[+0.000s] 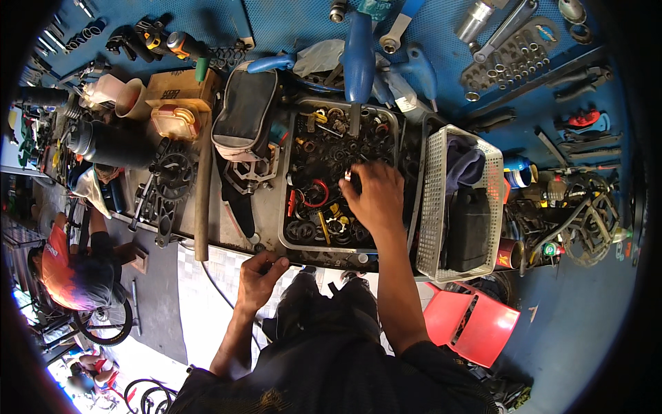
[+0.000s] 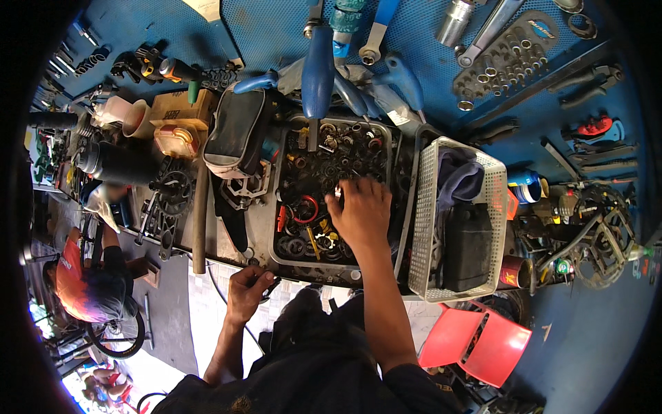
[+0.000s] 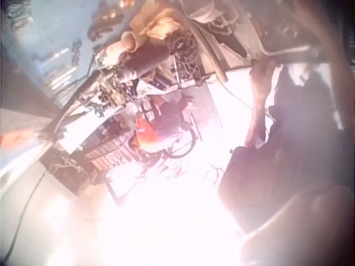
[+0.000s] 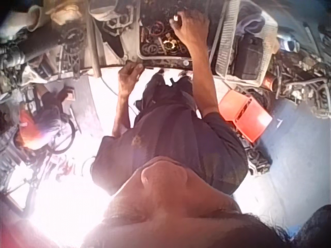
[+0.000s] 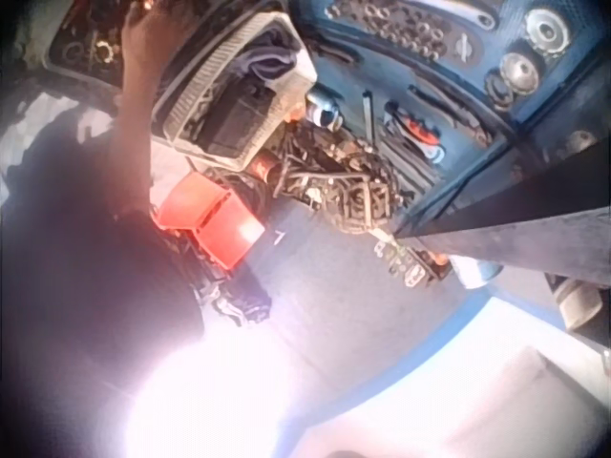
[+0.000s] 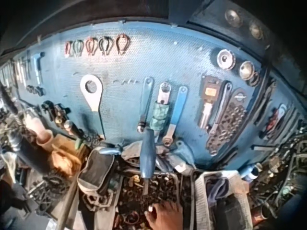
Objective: The person sits on the floor and sorts small mechanical parts from a red box, picking up and inspecting each item before placing them back or setting them aside. The person then moves to a workbench and continues sorting parts from a white basket.
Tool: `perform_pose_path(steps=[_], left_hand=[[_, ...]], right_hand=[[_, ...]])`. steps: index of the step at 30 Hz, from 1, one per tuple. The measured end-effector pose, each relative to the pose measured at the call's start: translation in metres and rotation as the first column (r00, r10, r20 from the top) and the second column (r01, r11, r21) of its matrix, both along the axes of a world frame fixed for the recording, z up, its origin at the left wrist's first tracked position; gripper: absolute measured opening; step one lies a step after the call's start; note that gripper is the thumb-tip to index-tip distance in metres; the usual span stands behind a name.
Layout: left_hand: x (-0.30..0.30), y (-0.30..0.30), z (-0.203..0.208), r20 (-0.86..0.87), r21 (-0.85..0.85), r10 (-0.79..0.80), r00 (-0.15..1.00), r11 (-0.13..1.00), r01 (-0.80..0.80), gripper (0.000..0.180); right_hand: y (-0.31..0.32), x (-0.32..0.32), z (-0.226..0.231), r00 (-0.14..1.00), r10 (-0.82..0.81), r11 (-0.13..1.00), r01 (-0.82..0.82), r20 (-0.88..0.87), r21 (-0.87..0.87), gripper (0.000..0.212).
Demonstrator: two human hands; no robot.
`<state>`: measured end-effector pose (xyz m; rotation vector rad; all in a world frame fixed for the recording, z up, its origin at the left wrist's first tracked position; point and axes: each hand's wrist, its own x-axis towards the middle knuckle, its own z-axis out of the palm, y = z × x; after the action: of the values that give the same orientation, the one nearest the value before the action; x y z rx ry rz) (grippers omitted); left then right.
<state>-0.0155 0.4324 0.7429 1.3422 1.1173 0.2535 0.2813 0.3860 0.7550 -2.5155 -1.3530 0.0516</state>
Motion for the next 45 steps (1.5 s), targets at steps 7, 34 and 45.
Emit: perform_pose_path(steps=[7,34,45], left_hand=[[0.002,-0.004,0.008,0.048,-0.029,-0.021,0.999,0.999,0.022,0.027],[0.002,-0.006,-0.016,0.063,0.008,-0.020,0.998,1.000,0.019,0.025],[-0.002,-0.001,-0.010,0.033,-0.015,0.040,0.999,0.999,-0.040,0.022]], right_hand=[[0.086,0.028,-0.051,0.989,-0.002,0.997,-0.009,0.145,0.073,0.049],[0.033,-0.042,-0.025,0.985,0.160,0.986,-0.162,-0.068,-0.026,0.036],[0.041,-0.015,-0.043,0.995,0.075,0.985,-0.064,0.067,-0.159,0.038]])
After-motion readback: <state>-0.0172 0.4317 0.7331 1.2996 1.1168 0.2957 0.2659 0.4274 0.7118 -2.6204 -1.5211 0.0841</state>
